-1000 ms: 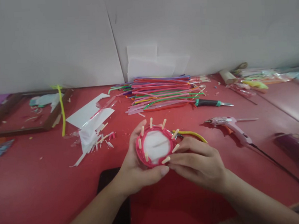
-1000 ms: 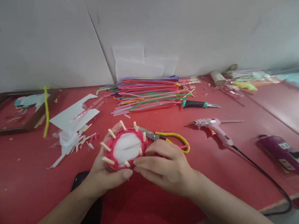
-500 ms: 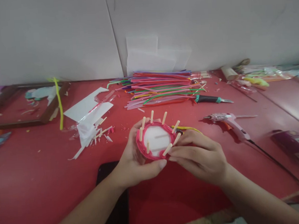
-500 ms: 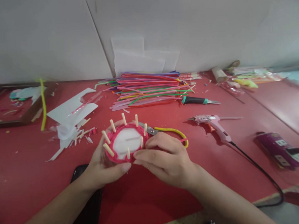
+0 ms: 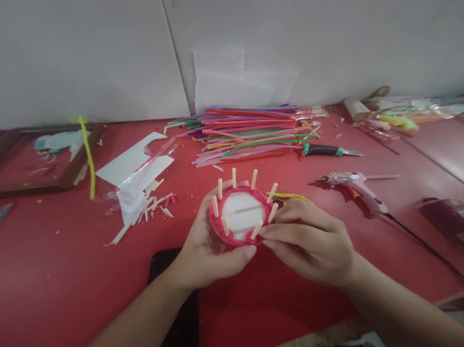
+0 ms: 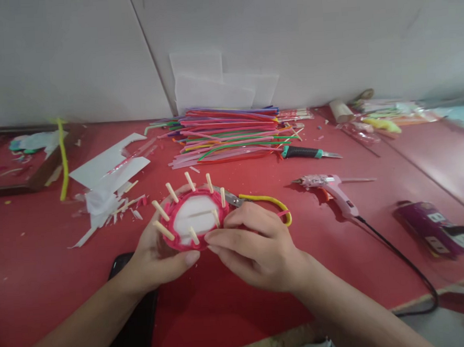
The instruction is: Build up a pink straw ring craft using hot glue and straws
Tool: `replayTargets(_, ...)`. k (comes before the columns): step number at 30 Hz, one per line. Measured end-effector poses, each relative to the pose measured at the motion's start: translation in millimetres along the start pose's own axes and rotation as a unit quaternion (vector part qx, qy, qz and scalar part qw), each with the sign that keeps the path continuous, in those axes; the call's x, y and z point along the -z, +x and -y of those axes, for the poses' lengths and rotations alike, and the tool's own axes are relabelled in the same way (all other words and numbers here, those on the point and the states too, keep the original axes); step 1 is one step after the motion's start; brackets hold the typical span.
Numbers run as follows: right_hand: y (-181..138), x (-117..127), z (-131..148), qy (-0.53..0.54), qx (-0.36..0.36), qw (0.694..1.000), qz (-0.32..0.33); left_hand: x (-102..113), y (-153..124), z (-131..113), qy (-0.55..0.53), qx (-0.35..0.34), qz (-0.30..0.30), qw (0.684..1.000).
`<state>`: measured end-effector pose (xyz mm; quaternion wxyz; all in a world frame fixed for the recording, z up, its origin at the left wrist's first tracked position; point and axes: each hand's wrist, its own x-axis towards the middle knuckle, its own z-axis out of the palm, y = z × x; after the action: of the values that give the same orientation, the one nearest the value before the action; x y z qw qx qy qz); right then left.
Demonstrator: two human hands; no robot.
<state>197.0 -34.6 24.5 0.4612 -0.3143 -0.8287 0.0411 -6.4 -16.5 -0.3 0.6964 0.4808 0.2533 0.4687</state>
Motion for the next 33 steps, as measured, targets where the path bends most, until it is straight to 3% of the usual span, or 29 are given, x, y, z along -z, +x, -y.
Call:
replayTargets(12,-2,0,-2,0.008,-0.002,1.000,-0.004,3,0,9,0.009,-0.051,-0.045,0.998)
replayTargets(24,0,1,-2,0.033,0.002,0.999,0.000,3,4,-3,0.014,0.024,-0.012,1.000)
replayTargets(33,2,-2,-2,0.062,-0.039,0.997,-0.006,0,2,2,0.023,-0.015,-0.060,0.998)
